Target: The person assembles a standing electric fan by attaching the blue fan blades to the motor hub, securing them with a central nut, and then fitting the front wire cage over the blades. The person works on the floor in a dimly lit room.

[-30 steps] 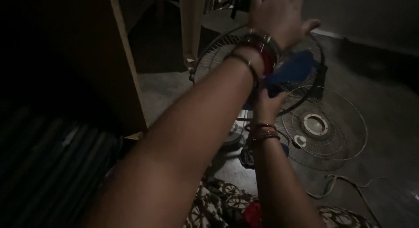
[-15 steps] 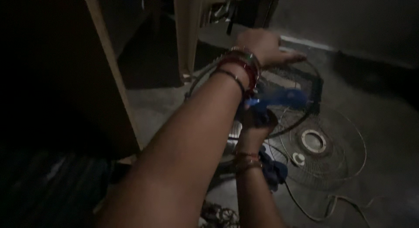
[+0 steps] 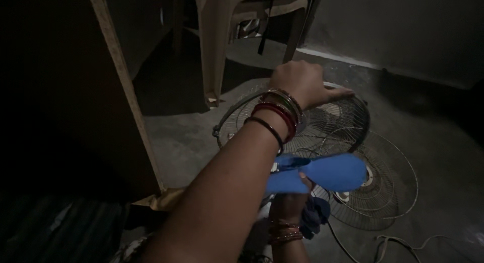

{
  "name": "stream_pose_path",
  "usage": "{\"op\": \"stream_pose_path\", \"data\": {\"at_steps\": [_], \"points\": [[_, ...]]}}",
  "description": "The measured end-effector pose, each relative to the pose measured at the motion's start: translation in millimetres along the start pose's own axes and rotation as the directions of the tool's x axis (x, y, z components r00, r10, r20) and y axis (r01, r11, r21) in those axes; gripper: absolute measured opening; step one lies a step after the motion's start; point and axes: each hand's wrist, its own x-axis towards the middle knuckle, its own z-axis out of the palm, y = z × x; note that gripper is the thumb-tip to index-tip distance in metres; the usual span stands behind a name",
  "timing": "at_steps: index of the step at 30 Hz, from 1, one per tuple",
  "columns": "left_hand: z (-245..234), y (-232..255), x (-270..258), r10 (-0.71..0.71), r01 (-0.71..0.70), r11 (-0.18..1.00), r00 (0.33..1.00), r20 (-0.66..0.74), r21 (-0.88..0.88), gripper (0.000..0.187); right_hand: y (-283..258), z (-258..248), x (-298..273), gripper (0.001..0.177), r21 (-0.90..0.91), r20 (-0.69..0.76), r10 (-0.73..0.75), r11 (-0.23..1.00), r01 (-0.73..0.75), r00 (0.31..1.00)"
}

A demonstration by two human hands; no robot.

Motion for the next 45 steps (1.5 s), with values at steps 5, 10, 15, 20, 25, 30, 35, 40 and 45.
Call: {"op": "stream_pose_path", "data": {"at_steps": [5, 10, 15, 20, 25, 30, 35, 40, 45], "points": [[1.3, 1.6, -3.8, 0.006, -0.006, 1.0, 0.999, -0.038, 0.016, 0.086, 1.4, 5.0, 8.7, 0.04, 0.42, 0.123, 0.353, 0.828, -0.371, 0.927], [4.4, 5.1, -7.6, 0.002, -0.001, 1.0, 0.999, -0.049, 0.008, 0.086, -10.7, 21.4, 9.1, 0.041, 0.52, 0.179, 0.402, 0.736, -0.433, 0.898], [9.0, 8.0, -10.8, 0.008, -0.008, 1.0, 0.995, -0.098, 0.004, 0.086, -10.3, 21.7, 21.1, 0.049, 0.557, 0.176, 0.404, 0.711, -0.429, 0.898], [8.8, 10.5, -24.1, -0.002, 0.004, 0.999, 0.999, -0.043, 0.051, 0.09, 21.0, 1.6, 35.6, 0.059, 0.673, 0.389, 0.16, 0.624, -0.398, 0.908], [6.8, 7.0, -34.9, 0.061, -0.06, 0.998, 0.988, -0.145, 0.01, 0.088, 51.4, -20.0, 33.8, 0.046, 0.547, 0.294, 0.204, 0.765, -0.339, 0.934], [9.9, 7.9, -45.8, 0.08, -0.081, 0.997, 0.979, -0.189, 0.0, 0.089, 51.8, -20.6, 25.1, 0.041, 0.447, 0.243, -0.05, 0.892, -0.066, 0.969], [8.4, 3.3, -55.2, 0.125, -0.121, 0.992, 0.975, -0.186, 0.034, 0.093, 25.2, 4.2, 24.7, 0.052, 0.412, 0.156, 0.099, 0.898, -0.156, 0.983], [10.6, 0.7, -62.7, 0.136, -0.133, 0.991, 0.962, -0.239, 0.03, 0.091, 0.3, 22.9, 24.2, 0.073, 0.485, 0.089, 0.412, 0.777, -0.401, 0.907], [8.1, -3.2, -70.0, 0.161, -0.167, 0.986, 0.953, -0.257, -0.002, 0.088, 5.8, 21.5, 22.6, 0.066, 0.167, 0.083, 0.13, 0.976, -0.143, 0.988]]}}
